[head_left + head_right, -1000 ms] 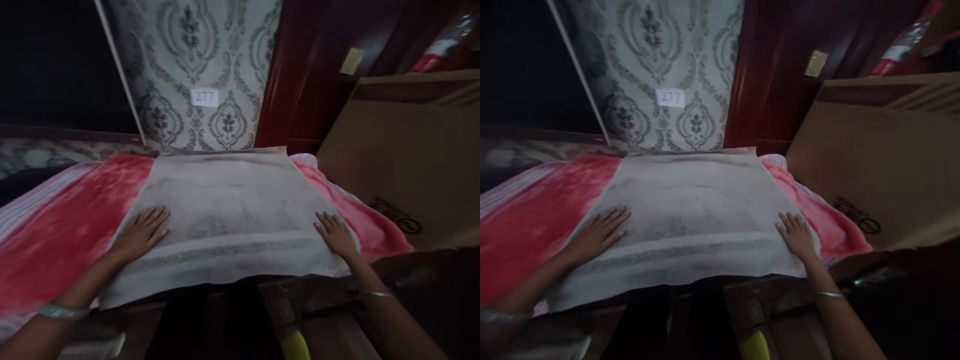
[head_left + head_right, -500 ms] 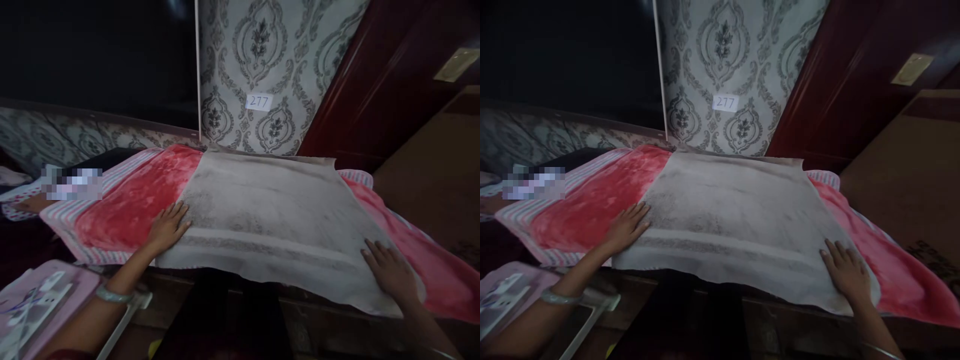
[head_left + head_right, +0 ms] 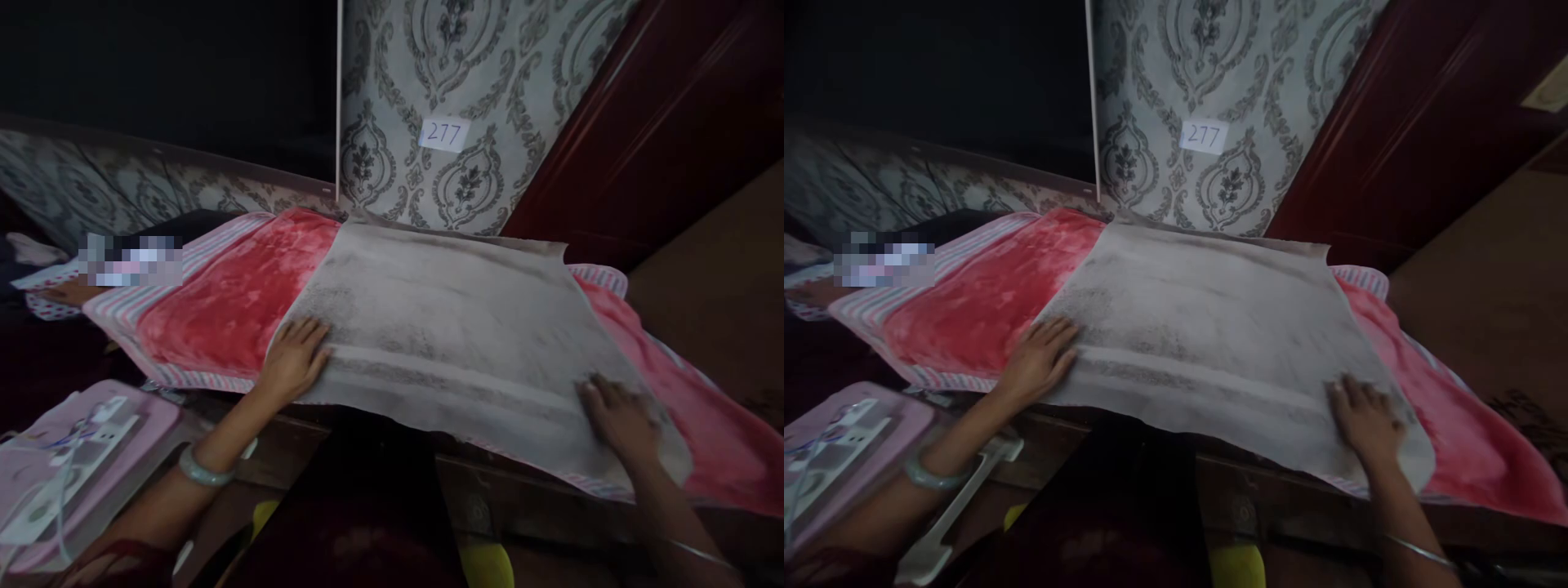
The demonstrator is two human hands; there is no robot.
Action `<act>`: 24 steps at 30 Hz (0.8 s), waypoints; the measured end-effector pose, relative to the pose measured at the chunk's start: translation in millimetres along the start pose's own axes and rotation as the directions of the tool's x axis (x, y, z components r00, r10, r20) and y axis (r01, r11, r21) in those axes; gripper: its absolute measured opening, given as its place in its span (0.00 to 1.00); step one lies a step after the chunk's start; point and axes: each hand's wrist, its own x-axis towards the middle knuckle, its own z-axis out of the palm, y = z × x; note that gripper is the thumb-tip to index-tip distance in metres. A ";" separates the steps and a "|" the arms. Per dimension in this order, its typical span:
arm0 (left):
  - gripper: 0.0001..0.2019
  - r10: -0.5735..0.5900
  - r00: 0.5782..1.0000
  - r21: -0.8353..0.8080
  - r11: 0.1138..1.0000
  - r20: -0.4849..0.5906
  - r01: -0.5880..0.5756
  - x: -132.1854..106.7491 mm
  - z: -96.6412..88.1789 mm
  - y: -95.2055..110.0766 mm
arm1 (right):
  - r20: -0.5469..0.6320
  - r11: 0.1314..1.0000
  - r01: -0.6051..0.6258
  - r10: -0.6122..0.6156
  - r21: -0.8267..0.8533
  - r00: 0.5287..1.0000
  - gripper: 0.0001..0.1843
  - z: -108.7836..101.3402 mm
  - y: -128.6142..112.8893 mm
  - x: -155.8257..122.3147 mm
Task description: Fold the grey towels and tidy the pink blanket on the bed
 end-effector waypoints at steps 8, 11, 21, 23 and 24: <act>0.28 0.449 0.886 -0.097 0.893 0.115 -0.439 24.4 43.9 95.6 | 0.085 0.741 0.607 -0.651 0.286 0.754 0.31 -48.6 -245.1 -64.1; 0.26 0.446 0.888 -0.091 0.894 0.111 -0.438 22.5 54.2 89.2 | 0.084 0.716 0.635 -0.680 0.290 0.729 0.32 -44.2 -241.7 -68.3; 0.31 0.137 0.984 0.103 0.984 0.111 -0.148 -7.7 11.4 -48.9 | 0.030 0.998 0.047 -0.049 0.048 0.998 0.33 -5.6 20.3 -43.8; 0.32 0.072 0.990 0.096 0.992 0.121 -0.084 -11.4 5.8 -68.8 | 0.008 0.998 -0.032 0.032 0.048 0.999 0.33 -1.3 50.7 -43.6; 0.32 0.054 0.990 0.088 0.994 0.127 -0.066 -12.1 4.1 -75.5 | 0.004 0.997 -0.063 0.063 0.050 0.998 0.33 0.2 59.2 -42.9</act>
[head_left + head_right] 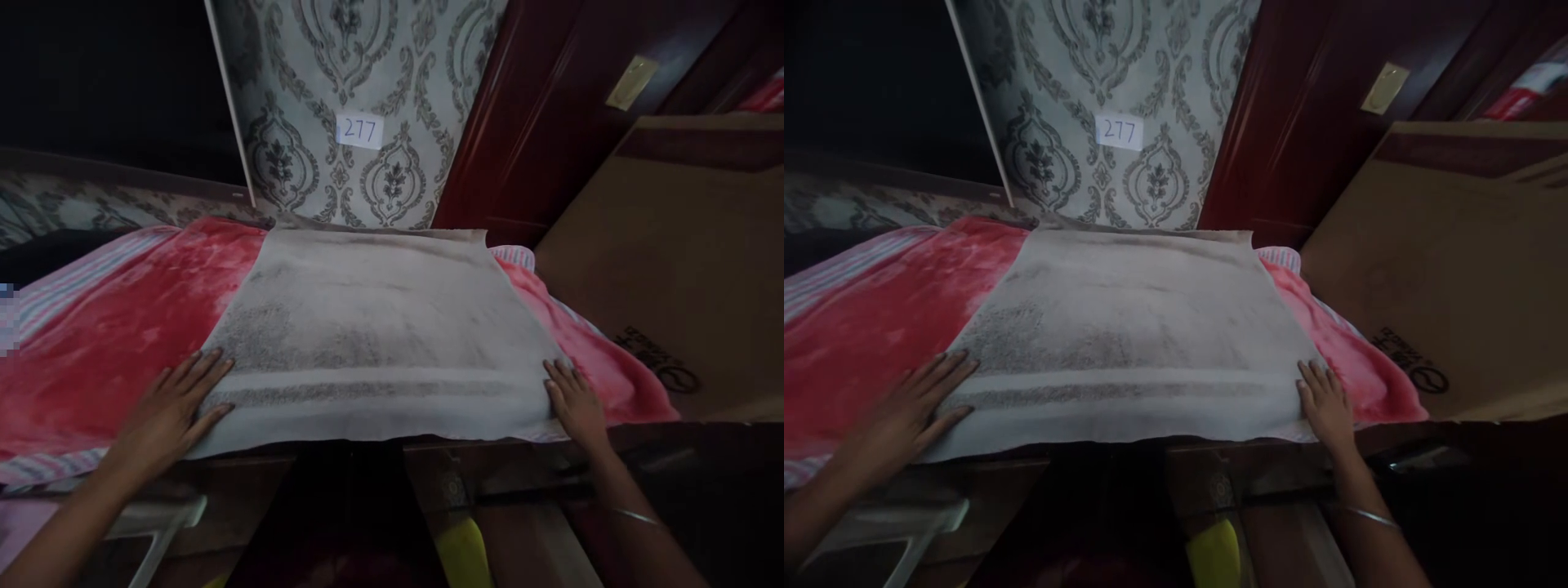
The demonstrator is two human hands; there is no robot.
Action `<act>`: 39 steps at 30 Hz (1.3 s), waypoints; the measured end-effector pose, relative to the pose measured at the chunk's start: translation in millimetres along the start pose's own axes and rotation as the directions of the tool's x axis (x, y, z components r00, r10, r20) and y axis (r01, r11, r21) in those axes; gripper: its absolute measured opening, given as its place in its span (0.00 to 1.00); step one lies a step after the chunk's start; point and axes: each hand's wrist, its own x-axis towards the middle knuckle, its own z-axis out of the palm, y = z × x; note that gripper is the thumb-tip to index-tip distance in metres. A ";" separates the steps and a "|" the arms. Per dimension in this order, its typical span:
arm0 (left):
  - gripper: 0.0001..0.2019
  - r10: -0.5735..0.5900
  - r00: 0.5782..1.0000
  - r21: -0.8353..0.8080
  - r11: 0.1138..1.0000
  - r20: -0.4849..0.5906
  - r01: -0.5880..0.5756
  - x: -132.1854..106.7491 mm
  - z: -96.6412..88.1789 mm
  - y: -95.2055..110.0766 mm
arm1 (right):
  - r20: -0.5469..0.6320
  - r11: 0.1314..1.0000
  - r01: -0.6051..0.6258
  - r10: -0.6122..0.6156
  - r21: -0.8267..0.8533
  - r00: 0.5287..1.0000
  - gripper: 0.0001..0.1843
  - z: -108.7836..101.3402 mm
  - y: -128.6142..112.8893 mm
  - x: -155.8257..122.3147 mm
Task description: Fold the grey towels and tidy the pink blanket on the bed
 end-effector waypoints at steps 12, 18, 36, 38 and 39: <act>0.26 0.420 0.904 -0.206 0.895 0.084 -0.397 104.1 -14.4 122.5 | 0.157 0.714 0.595 -0.679 0.370 0.717 0.29 -31.6 -241.5 12.7; 0.30 0.368 0.918 -0.198 0.921 0.150 -0.336 121.9 18.6 145.0 | 0.289 0.589 0.704 -0.808 0.397 0.514 0.29 -20.9 -283.1 49.4; 0.32 0.222 0.937 -0.143 0.971 0.270 -0.189 225.1 27.6 88.3 | 0.215 0.667 0.685 -0.744 0.294 0.632 0.31 28.2 -328.2 125.0; 0.33 0.147 0.952 -0.105 0.987 0.267 -0.123 228.0 28.8 62.6 | 0.223 0.715 0.650 -0.698 0.259 0.680 0.30 38.7 -306.3 140.2; 0.32 0.077 0.961 -0.081 0.995 0.266 -0.057 228.5 27.4 48.9 | 0.236 0.758 0.613 -0.652 0.225 0.720 0.30 44.0 -288.3 149.8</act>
